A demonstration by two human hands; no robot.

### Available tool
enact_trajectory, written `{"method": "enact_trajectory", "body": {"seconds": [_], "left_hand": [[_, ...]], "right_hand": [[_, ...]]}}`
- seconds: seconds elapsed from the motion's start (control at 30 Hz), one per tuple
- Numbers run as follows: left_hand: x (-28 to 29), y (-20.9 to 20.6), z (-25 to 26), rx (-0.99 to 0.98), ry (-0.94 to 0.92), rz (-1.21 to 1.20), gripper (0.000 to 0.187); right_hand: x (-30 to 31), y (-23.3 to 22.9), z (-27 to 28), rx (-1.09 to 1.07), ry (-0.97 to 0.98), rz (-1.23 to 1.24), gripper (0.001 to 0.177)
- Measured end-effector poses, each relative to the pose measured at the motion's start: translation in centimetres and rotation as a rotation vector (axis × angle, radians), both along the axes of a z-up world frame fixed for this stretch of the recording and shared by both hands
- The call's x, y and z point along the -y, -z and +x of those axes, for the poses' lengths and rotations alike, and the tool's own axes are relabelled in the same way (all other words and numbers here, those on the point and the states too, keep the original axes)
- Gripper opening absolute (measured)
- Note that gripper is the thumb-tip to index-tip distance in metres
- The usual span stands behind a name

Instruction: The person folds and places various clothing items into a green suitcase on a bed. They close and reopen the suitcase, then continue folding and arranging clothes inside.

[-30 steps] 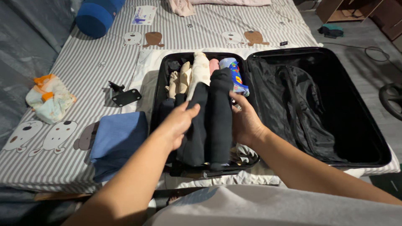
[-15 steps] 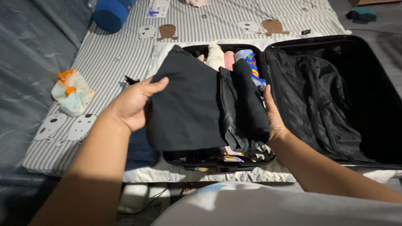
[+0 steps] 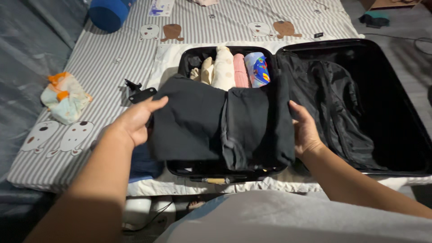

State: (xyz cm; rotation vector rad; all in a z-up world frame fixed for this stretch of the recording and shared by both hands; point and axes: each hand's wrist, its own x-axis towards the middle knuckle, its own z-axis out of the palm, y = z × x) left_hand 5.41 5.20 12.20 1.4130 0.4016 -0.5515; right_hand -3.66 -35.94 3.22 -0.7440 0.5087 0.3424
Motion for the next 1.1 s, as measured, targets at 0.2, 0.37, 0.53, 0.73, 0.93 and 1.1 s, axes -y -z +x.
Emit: {"method": "enact_trajectory", "body": {"seconds": [0.2, 0.37, 0.53, 0.73, 0.93, 1.1], "left_hand": [[-0.1, 6.4, -1.7, -0.050, 0.026, 0.138, 0.073], [1.1, 7.0, -2.7, 0.002, -0.134, 0.070, 0.074], [8.4, 3.8, -3.0, 0.283, 0.057, 0.229, 0.077], [20.1, 1.5, -5.5, 0.676, 0.318, 0.265, 0.086], [20.0, 1.8, -3.9, 0.338, 0.257, -0.161, 0.082], [15.3, 1.6, -3.5, 1.044, 0.324, 0.498, 0.080]], "right_hand": [[-2.3, 2.8, 0.2, -0.180, -0.208, -0.844, 0.066], [-1.3, 4.3, 0.0, -0.174, -0.122, -0.625, 0.050], [-0.4, 1.0, -0.8, -0.135, -0.119, -0.262, 0.041], [-4.8, -4.7, 0.5, 0.094, -0.228, -0.159, 0.043], [-5.8, -7.9, 0.7, 0.168, -0.193, -0.368, 0.031], [-4.6, -9.4, 2.2, 0.244, -0.419, -0.543, 0.047]]}}
